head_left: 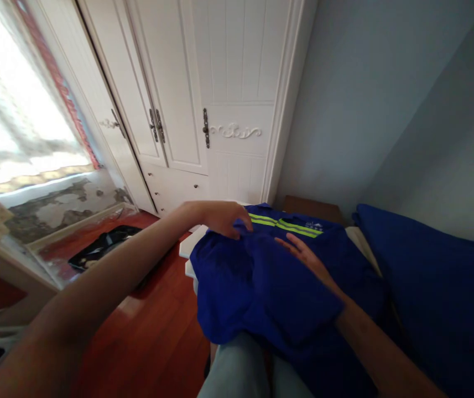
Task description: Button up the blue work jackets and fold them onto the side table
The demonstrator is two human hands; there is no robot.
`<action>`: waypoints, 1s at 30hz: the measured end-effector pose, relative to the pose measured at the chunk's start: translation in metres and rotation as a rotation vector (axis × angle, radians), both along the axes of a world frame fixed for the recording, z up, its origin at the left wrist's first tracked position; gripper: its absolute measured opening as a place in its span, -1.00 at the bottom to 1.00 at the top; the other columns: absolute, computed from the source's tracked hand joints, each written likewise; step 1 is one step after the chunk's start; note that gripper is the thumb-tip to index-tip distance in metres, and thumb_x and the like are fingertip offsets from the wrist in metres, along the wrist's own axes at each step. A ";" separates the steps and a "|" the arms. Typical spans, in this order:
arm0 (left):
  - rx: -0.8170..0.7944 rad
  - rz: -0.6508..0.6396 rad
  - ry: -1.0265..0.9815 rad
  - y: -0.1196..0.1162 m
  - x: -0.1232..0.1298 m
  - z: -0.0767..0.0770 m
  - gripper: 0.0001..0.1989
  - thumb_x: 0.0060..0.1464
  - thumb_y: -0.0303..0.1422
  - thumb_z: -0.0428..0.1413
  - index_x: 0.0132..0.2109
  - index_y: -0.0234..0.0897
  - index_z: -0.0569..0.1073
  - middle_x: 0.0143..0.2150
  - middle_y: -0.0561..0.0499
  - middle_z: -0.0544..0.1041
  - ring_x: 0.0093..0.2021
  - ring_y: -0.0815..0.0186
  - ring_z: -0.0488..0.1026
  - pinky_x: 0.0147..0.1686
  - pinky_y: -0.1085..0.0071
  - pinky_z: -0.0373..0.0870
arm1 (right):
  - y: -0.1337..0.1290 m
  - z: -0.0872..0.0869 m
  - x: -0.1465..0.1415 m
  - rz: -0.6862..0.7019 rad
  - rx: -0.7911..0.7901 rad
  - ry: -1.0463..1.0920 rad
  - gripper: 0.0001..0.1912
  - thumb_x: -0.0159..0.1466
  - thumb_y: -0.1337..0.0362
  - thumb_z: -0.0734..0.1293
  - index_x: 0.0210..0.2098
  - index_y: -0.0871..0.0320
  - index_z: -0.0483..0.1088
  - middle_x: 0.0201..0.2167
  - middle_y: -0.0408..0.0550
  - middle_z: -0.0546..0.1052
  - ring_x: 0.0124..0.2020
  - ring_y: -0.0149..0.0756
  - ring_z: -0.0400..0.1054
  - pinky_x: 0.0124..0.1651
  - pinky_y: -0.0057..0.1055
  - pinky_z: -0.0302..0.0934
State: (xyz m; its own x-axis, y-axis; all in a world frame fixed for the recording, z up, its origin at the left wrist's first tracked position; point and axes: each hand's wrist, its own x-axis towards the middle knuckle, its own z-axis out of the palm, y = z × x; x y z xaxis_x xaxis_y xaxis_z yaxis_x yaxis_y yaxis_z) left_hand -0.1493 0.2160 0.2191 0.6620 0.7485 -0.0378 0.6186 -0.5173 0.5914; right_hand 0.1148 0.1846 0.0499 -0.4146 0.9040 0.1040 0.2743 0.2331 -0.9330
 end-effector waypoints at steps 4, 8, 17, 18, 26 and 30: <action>0.069 0.030 0.057 0.007 -0.016 -0.056 -0.56 -0.29 -0.42 0.28 -0.13 -0.11 0.60 0.00 -0.01 0.60 0.06 0.09 0.50 0.09 0.27 0.36 | -0.079 -0.008 0.003 0.042 -0.521 0.476 -0.25 0.32 -0.06 0.05 0.40 0.10 -0.21 0.36 0.16 0.06 0.30 -0.11 0.18 0.12 -0.06 0.34; 0.116 0.438 -0.057 0.022 -0.063 -0.118 -0.51 -0.36 -0.48 0.25 -0.13 -0.17 0.56 0.02 -0.07 0.58 0.10 0.04 0.46 0.12 0.29 0.33 | -0.113 -0.045 -0.017 -0.124 -0.582 0.480 -0.24 0.26 -0.13 0.21 0.33 0.07 -0.01 0.32 0.17 0.14 0.27 -0.11 0.23 0.10 -0.15 0.34; 0.044 0.884 -0.006 0.018 -0.102 -0.179 -0.44 -0.17 -0.14 0.29 -0.03 -0.39 0.49 -0.26 -0.12 0.61 -0.28 0.15 0.56 -0.31 0.38 0.44 | -0.092 -0.019 -0.047 -0.193 -0.261 -0.281 -0.48 0.24 0.16 0.29 0.14 0.28 0.32 -0.50 -0.14 0.47 -0.64 -0.48 0.29 -0.40 -0.51 0.21; 0.048 0.896 0.004 0.019 -0.102 -0.180 -0.43 -0.15 -0.11 0.29 -0.02 -0.39 0.50 -0.24 -0.13 0.61 -0.27 0.16 0.56 -0.30 0.39 0.43 | -0.092 -0.009 -0.047 -0.187 -0.247 -0.259 -0.63 0.23 0.20 0.27 -0.03 0.27 0.42 -0.56 -0.16 0.43 -0.66 -0.50 0.25 -0.42 -0.53 0.17; 0.087 0.983 0.069 0.025 -0.095 -0.193 -0.67 0.05 -0.19 0.14 -0.09 -0.23 0.59 -0.12 -0.10 0.62 -0.11 0.11 0.54 -0.19 0.36 0.38 | -0.120 -0.015 -0.038 0.012 -0.987 0.734 -0.63 0.11 0.23 0.33 -0.08 0.18 0.39 -0.12 -0.01 0.53 -0.15 -0.30 0.45 -0.03 -0.38 0.31; 0.087 1.037 0.091 0.026 -0.093 -0.197 -0.66 0.07 -0.20 0.09 -0.05 -0.15 0.59 -0.08 -0.08 0.62 -0.05 0.06 0.52 -0.17 0.30 0.38 | -0.139 -0.062 -0.040 -0.093 -1.249 0.617 -0.65 0.18 0.10 0.24 -0.19 0.24 0.39 -0.24 0.06 0.54 -0.21 -0.26 0.47 -0.09 -0.37 0.33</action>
State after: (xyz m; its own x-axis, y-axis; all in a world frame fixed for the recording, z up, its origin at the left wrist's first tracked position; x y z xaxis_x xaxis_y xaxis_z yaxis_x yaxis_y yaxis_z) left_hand -0.2418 0.2423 0.0226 -0.3097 0.9505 0.0264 0.8238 0.2543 0.5066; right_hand 0.0746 0.0459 -0.0124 -0.5317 0.5550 -0.6398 -0.2841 -0.8285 -0.4827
